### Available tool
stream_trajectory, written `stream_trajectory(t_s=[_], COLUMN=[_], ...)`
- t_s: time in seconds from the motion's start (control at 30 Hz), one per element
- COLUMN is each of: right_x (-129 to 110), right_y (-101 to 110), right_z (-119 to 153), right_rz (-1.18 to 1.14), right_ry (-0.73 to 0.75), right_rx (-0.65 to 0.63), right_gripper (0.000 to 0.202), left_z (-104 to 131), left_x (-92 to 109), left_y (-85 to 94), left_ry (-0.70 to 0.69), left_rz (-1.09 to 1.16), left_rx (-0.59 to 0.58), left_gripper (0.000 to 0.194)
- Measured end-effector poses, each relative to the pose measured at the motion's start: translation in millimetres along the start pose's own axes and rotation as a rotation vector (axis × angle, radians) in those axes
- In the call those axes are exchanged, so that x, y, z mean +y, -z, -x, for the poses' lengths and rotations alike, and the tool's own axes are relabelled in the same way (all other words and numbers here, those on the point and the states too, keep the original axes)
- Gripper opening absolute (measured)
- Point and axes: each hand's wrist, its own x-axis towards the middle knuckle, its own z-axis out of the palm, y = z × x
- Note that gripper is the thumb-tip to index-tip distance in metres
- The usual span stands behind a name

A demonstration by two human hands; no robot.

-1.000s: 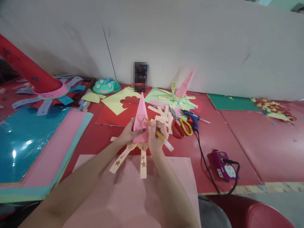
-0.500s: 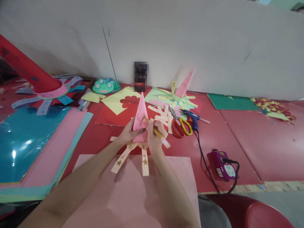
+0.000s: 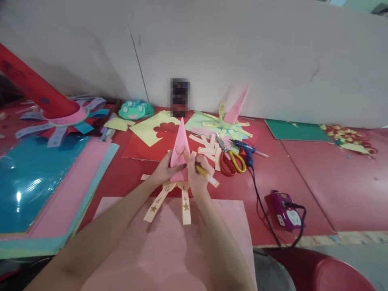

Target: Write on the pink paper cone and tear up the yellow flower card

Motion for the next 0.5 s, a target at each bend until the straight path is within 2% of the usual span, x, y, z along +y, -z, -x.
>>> stream_trajectory(t_s=[0.5], right_x=[3.3], right_y=[0.4], right_z=[1.6], right_rz=[0.011], right_ry=[-0.006], right_rx=[-0.005], right_gripper=[0.03], left_z=[0.0], left_x=[1.1], left_y=[-0.4], left_ry=[-0.001], left_rz=[0.021], left_rx=[-0.009], left_gripper=[0.044])
